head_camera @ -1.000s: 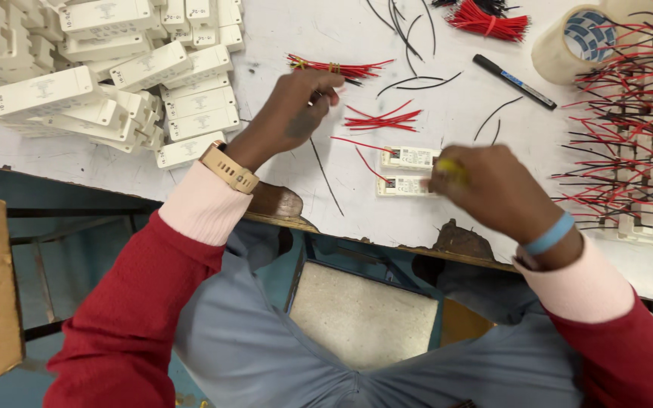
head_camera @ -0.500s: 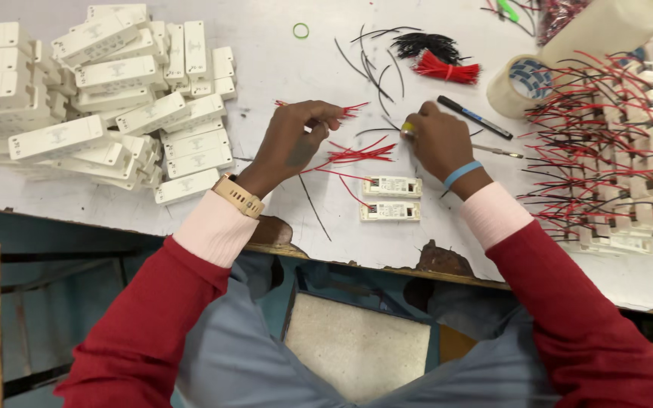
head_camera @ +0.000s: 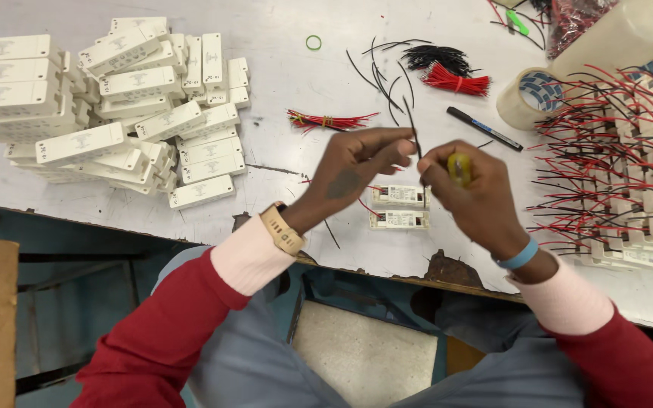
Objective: The person assembles electrical components by inserting red and black wires into white plastic modules and securing them with a screwdriver. They handle multiple modules and wires, organizing them on the table.
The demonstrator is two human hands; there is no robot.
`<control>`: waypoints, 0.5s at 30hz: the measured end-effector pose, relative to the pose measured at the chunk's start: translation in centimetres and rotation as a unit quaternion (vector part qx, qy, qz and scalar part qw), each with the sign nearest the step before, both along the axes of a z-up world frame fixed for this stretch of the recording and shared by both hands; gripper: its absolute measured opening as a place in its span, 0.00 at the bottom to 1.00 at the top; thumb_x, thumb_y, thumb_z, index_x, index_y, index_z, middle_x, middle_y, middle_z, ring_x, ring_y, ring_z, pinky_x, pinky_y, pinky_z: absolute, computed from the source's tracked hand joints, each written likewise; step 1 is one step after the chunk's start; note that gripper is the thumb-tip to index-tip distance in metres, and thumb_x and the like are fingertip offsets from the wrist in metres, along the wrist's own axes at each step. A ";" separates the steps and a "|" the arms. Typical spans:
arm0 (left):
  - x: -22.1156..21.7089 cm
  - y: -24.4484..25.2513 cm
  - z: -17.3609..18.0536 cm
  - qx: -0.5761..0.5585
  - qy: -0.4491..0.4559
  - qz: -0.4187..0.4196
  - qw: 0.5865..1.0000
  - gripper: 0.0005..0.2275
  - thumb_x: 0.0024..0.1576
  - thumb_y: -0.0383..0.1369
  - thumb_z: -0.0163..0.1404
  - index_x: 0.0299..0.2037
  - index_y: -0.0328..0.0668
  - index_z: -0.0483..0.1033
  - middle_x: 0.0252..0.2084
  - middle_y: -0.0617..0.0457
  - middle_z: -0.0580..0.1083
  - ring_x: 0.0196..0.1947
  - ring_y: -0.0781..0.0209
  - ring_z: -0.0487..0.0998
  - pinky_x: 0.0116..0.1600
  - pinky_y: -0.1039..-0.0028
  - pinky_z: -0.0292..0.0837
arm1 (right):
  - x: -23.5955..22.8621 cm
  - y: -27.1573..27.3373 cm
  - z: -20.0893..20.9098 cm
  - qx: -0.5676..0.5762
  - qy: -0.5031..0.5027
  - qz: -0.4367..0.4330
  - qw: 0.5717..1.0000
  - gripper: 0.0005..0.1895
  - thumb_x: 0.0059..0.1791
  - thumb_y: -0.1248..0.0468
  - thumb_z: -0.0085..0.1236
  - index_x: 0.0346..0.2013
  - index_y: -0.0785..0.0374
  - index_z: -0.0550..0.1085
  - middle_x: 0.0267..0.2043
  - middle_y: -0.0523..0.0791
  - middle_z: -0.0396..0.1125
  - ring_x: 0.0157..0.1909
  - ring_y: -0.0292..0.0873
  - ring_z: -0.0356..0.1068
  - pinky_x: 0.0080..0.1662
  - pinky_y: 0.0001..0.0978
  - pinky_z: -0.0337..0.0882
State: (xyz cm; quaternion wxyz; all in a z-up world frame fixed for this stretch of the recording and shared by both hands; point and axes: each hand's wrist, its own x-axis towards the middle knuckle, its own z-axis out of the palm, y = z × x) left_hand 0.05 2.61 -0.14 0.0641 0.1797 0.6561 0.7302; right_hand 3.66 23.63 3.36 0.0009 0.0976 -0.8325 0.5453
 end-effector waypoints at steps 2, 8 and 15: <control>0.6 0.6 0.3 0.040 -0.020 -0.021 0.999 0.15 0.63 0.37 0.55 0.55 0.35 0.80 0.45 0.51 0.83 0.43 0.69 0.83 0.48 0.76 0.82 | 0.6 -0.5 0.5 -0.041 -0.021 0.018 0.999 0.08 0.54 0.62 0.59 0.38 0.65 0.76 0.27 0.38 0.69 0.25 0.26 0.60 0.26 0.20 0.60; 1.5 0.9 0.5 0.115 -0.033 -0.015 0.993 0.12 0.63 0.31 0.57 0.51 0.30 0.79 0.45 0.49 0.81 0.44 0.66 0.82 0.50 0.74 0.81 | 1.2 -0.7 0.4 -0.092 -0.101 0.027 0.990 0.06 0.53 0.63 0.58 0.38 0.64 0.77 0.27 0.38 0.69 0.23 0.26 0.59 0.25 0.20 0.58; 1.9 1.0 1.1 0.108 -0.050 0.005 0.993 0.10 0.62 0.29 0.56 0.50 0.30 0.78 0.41 0.48 0.82 0.41 0.66 0.84 0.48 0.76 0.83 | 1.5 -1.2 -0.1 -0.063 -0.129 0.058 0.988 0.07 0.53 0.63 0.58 0.35 0.65 0.77 0.27 0.39 0.71 0.23 0.27 0.61 0.24 0.21 0.60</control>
